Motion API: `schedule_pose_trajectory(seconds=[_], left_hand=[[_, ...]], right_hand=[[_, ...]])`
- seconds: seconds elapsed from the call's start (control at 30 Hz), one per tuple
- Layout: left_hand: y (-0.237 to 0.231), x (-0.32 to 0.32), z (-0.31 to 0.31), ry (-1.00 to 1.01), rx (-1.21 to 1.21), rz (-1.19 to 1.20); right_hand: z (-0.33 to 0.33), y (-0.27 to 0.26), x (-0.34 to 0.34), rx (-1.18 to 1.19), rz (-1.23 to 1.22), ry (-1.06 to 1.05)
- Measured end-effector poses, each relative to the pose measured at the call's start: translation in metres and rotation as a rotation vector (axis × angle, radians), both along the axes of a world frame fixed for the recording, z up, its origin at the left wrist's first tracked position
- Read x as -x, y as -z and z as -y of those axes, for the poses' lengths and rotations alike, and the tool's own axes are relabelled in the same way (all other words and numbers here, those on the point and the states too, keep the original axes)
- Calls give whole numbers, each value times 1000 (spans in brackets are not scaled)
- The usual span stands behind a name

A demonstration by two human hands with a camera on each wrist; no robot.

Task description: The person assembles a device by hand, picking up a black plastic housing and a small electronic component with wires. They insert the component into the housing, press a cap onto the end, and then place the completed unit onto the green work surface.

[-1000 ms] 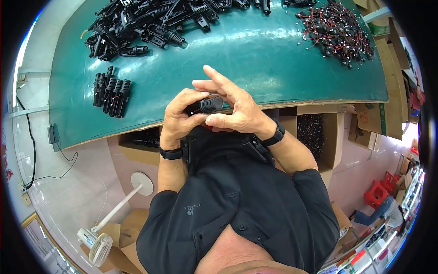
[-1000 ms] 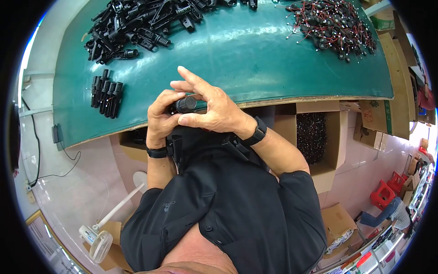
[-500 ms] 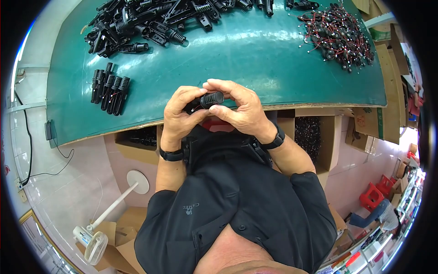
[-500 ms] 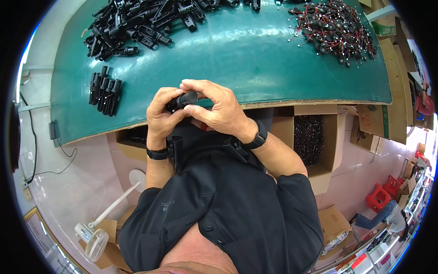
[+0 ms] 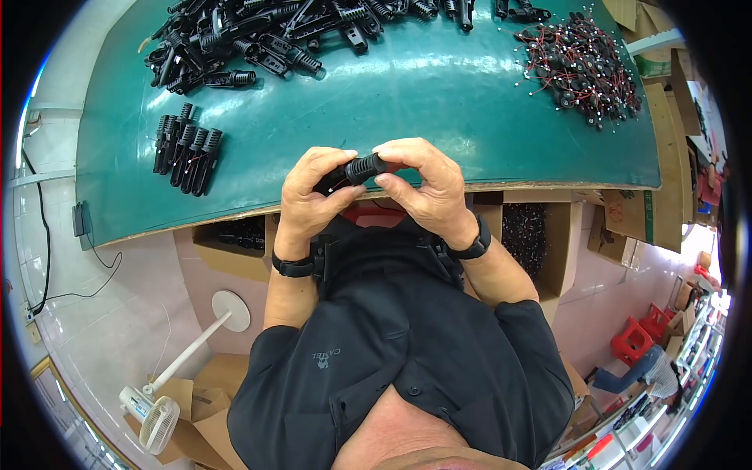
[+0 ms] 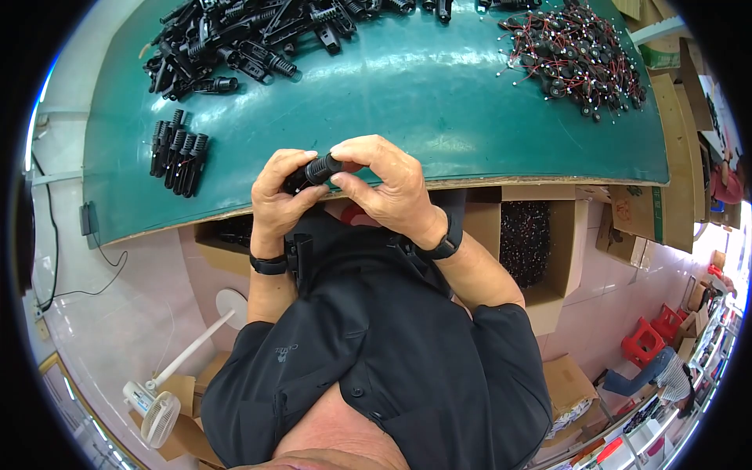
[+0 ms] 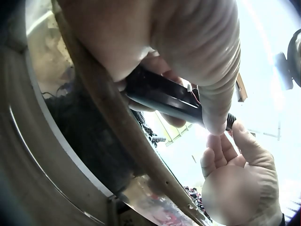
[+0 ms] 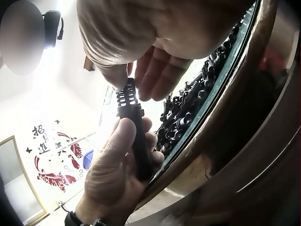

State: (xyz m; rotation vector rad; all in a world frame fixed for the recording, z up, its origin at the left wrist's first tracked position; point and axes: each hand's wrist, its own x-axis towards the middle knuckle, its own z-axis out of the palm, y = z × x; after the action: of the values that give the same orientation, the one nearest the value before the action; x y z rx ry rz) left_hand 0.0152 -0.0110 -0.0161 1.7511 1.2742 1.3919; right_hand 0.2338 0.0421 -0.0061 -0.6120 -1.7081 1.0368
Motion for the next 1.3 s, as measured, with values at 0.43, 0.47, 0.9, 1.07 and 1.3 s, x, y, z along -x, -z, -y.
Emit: schedule_pose_trajectory(seconds=[0.43,0.47,0.9,1.07,1.3], left_hand=[[-3,0,-1,14,-14,-54],[-3,0,-1,16,-8,-52],[-5,-1,-2,42,1,-65],[-6,-1,-2,51,9,-78],[-6,-1,-3,69,19,-93]], right_hand=[[-3,-4,1,-135,-7,49],[-3,-4,0,-139,-4,48],[-12,-1,-10,-41,28,-101],[-16,-6,-14,-32,91,-139],[-17,-7,-16,-15,110,-161]])
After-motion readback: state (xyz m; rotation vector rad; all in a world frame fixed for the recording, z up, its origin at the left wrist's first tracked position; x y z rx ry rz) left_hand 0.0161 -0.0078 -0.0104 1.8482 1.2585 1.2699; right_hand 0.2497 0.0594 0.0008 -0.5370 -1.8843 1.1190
